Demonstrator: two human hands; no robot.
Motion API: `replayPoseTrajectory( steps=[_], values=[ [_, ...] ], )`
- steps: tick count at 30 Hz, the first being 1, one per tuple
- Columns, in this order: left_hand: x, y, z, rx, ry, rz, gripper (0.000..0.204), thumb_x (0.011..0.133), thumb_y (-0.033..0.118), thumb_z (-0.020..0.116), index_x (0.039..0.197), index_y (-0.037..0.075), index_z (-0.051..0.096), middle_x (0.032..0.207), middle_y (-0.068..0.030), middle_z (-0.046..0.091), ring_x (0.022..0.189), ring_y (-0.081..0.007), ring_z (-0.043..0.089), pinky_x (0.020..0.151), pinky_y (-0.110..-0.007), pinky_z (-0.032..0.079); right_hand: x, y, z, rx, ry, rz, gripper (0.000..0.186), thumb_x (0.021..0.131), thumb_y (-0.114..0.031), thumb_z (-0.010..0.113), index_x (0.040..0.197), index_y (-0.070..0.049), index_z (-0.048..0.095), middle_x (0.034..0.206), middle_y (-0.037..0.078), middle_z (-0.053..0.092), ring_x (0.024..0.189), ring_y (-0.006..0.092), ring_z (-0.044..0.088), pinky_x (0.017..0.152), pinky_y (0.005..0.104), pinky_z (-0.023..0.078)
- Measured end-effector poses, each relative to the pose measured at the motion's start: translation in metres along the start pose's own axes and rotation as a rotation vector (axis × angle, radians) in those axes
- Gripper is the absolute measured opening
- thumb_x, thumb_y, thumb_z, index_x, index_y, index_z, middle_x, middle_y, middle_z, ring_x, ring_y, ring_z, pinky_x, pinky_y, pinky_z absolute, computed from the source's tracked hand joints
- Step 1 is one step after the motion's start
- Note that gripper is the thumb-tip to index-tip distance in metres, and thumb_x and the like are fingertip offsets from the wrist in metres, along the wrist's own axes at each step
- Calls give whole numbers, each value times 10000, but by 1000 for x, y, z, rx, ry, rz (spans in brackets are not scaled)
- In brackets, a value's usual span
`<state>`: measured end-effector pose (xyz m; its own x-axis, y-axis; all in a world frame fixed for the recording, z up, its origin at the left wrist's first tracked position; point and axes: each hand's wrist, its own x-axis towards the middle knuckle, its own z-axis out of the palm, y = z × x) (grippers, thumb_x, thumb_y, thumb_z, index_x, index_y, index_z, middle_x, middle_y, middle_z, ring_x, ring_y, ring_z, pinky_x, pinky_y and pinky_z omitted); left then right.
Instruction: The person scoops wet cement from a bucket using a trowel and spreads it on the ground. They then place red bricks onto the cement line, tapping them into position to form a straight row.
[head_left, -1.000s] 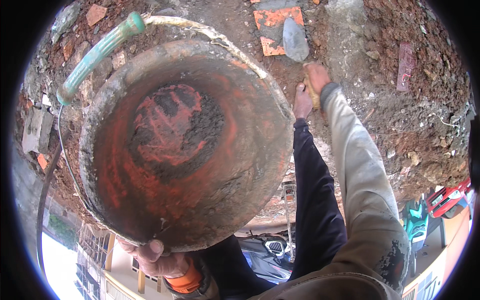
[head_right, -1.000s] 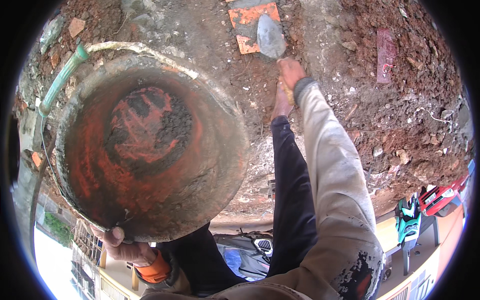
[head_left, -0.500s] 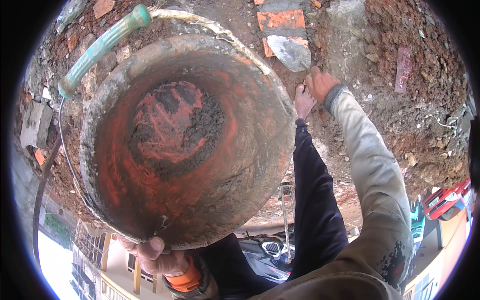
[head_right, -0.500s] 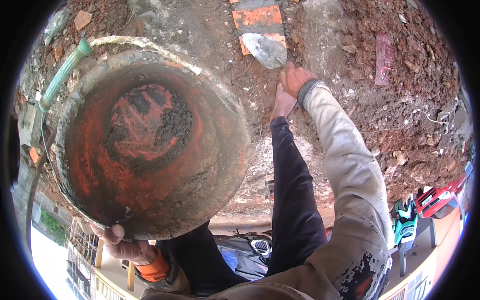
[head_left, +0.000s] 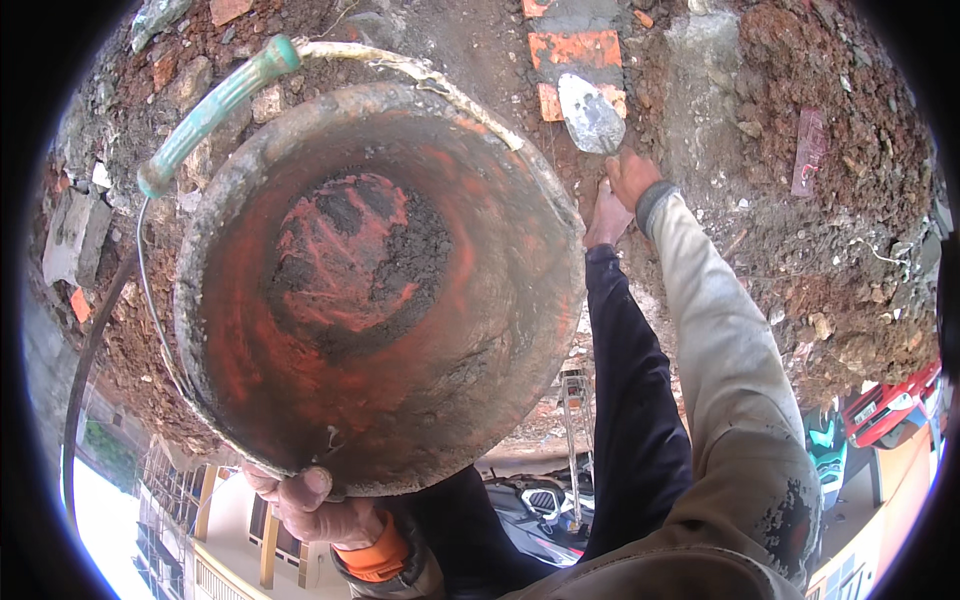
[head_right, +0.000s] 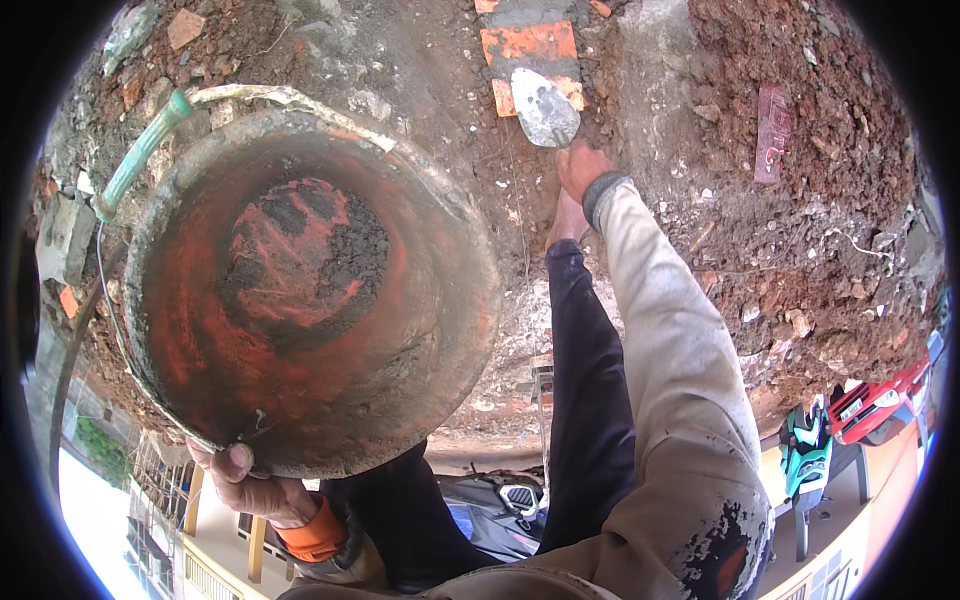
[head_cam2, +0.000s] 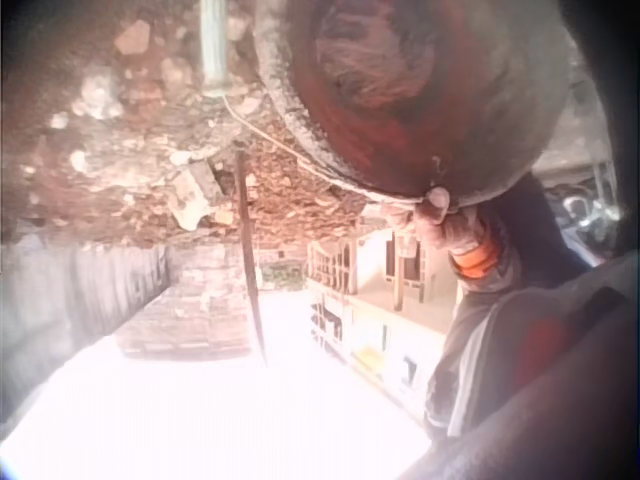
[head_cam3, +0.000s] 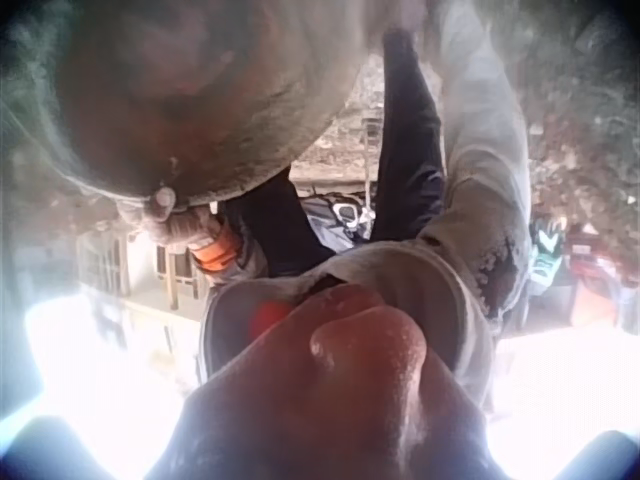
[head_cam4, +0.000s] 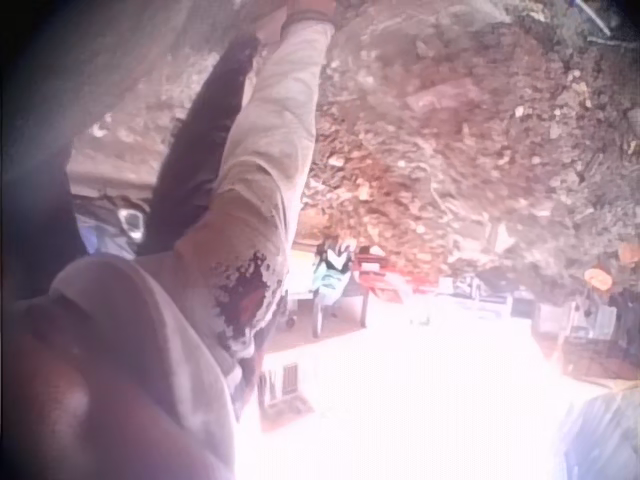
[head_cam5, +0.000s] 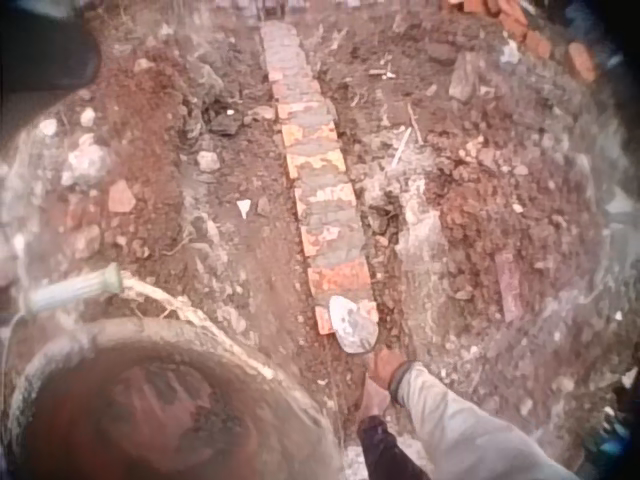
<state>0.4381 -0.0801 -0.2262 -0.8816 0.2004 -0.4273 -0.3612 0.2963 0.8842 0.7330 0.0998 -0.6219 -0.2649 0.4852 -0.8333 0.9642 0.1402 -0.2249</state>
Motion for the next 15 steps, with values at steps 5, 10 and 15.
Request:
replayPoseTrajectory(
  steps=[5,10,15],
  values=[
    [1,-4,-10,-16,-8,8,691,609,72,586,1296,24,531,1252,-166,566,1152,-323,528,1023,-470,424,6,-6,15,39,102,30,454,955,-369,443,1062,65,528,883,388,623,913,529,620,843,566,491],
    [6,3,-34,-126,-199,-38,665,600,68,573,1263,33,547,1266,-151,557,1175,-321,514,1039,-472,410,-15,-27,2,-30,18,-57,471,955,-353,423,1107,84,515,888,387,625,904,520,632,838,556,501],
    [1,3,-5,-60,76,-34,595,555,10,582,1149,45,606,1110,-118,628,1032,-295,598,973,-448,488,-2,-45,-13,-43,-44,78,500,965,-365,416,1148,91,511,1022,351,642,1004,470,641,929,509,495]
  ],
)
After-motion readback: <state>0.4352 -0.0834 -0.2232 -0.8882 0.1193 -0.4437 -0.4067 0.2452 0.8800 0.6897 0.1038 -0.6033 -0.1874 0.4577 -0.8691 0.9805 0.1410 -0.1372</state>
